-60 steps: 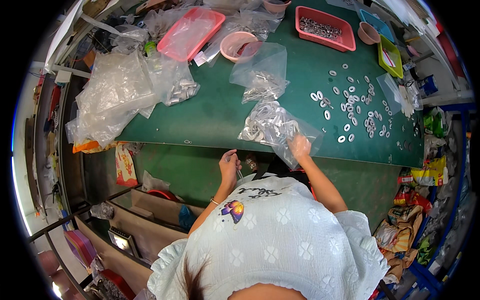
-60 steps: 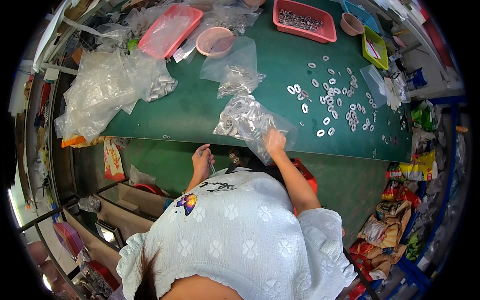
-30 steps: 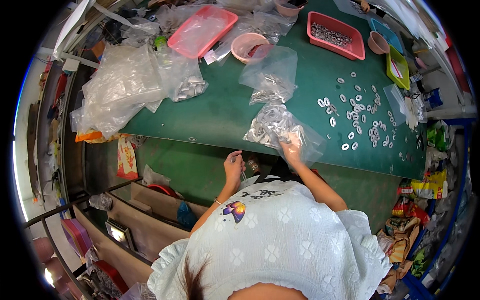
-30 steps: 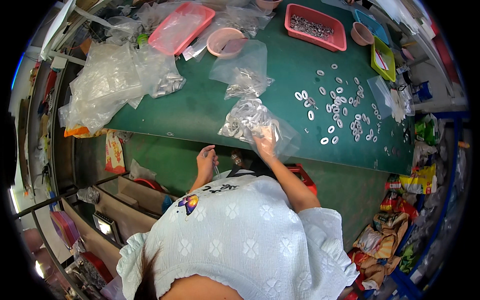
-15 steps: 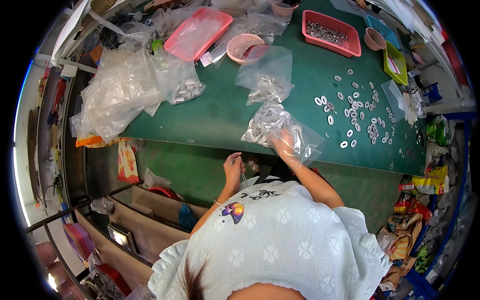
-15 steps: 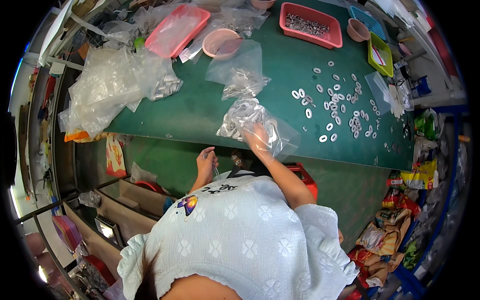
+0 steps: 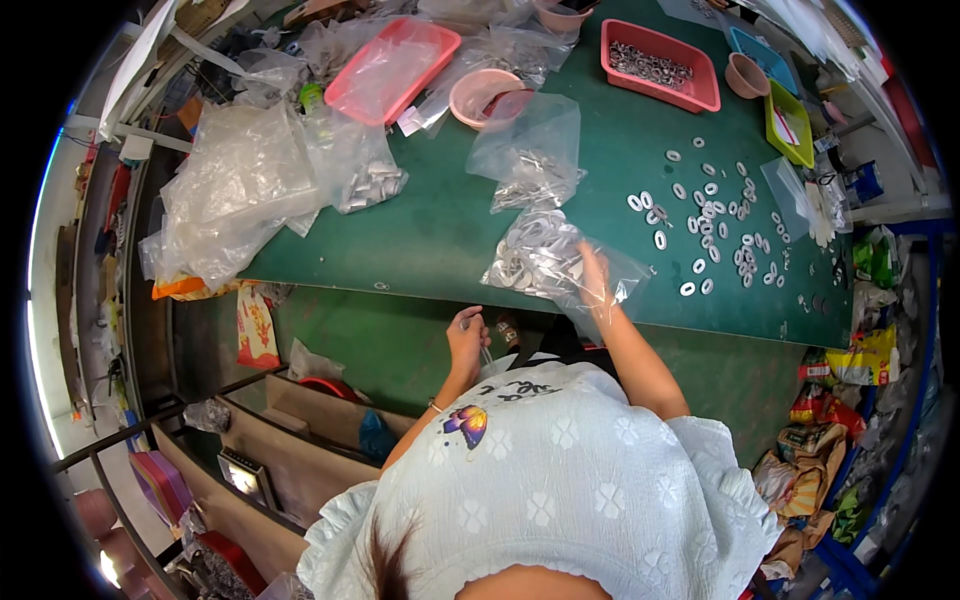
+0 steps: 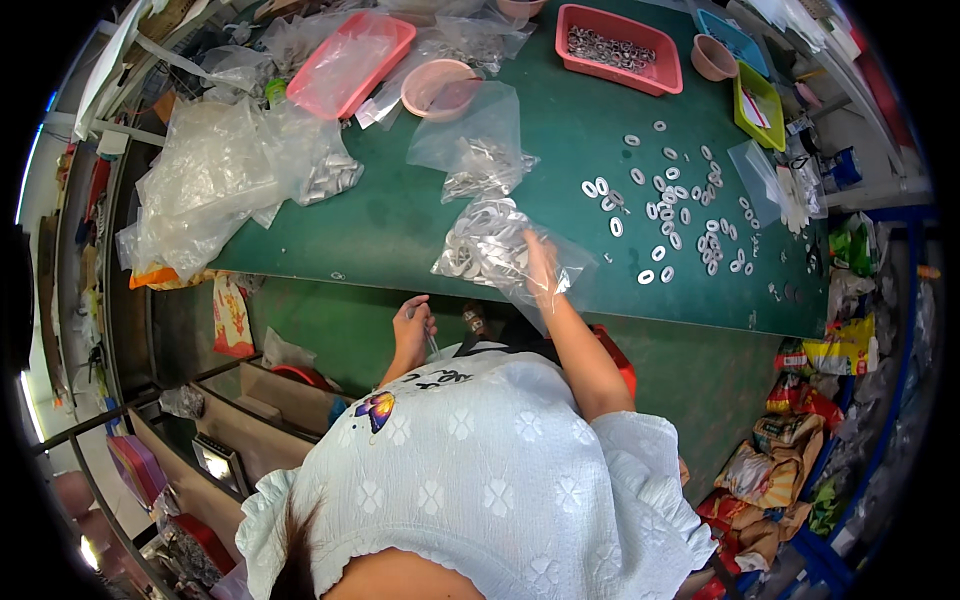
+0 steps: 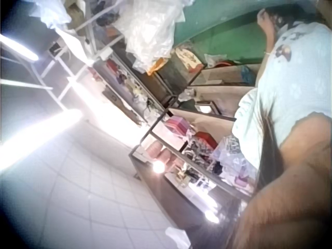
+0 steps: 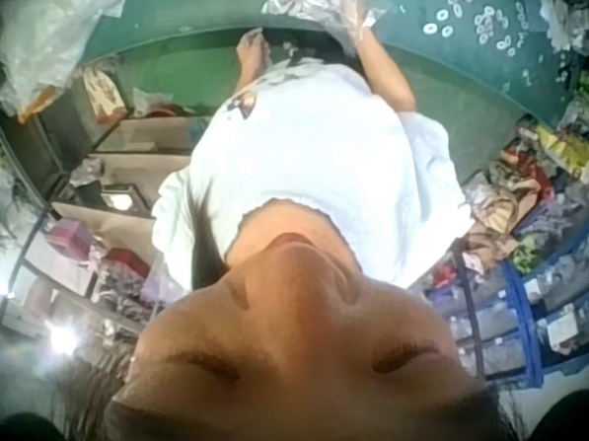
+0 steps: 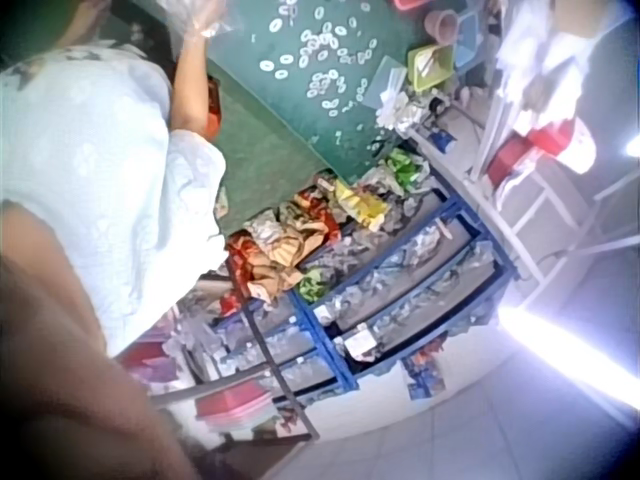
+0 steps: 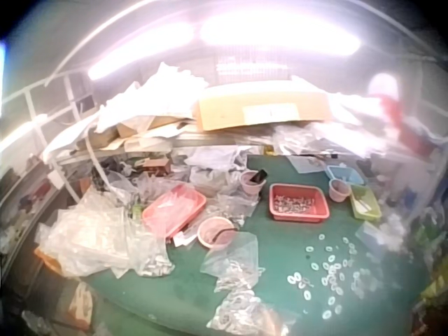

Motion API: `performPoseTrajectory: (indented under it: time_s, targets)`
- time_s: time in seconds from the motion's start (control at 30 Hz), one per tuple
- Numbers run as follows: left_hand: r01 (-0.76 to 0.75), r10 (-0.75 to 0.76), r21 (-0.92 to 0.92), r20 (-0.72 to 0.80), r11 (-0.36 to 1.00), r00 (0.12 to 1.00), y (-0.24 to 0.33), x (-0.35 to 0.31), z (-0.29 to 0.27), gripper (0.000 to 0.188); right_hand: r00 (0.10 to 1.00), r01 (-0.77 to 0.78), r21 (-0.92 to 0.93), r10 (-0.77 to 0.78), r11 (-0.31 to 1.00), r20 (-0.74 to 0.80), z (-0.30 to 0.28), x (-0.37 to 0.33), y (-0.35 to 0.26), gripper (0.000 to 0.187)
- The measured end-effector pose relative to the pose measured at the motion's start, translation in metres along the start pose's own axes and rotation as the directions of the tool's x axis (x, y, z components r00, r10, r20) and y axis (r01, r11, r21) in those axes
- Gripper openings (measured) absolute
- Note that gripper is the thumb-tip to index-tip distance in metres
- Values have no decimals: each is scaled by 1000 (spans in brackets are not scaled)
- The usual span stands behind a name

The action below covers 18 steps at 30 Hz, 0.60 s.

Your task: The person sorts small white oval washers on a green workbench. They pick up washers from a pile and place them into clear plastic bags, occasionally using a pair of scissors to cut the bags. The person also moves a red stool and retrieves a roll of plastic bags from a shelf.

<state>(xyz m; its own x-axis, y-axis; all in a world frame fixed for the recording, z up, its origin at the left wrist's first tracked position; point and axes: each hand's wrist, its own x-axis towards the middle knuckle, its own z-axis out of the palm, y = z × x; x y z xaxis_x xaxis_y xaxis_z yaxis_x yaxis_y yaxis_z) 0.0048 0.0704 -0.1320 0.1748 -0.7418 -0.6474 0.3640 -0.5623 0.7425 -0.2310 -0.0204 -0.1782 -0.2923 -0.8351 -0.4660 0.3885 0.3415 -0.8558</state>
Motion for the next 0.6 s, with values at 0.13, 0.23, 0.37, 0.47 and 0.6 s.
performPoseTrajectory:
  time_s: [0.13,0.23,0.37,0.47,0.6]
  targets:
    - [-6,6,-3,-12,1000,1000,-3,3,-4,21,973,-160,-100,140,982,-181,21,8,3,36]
    - [3,-3,-12,-17,1000,1000,-5,4,-7,20,949,-188,-28,174,982,-264,30,9,0,57]
    - [-4,4,-30,-14,1000,1000,-5,2,-7,20,932,-213,17,208,977,-297,33,15,3,61]
    - [-10,9,-35,-15,999,1000,-2,1,-5,20,920,-188,5,178,982,-350,31,18,8,55]
    - [-9,9,-37,6,999,1000,1,5,-1,21,893,-91,102,126,991,-432,19,18,27,36]
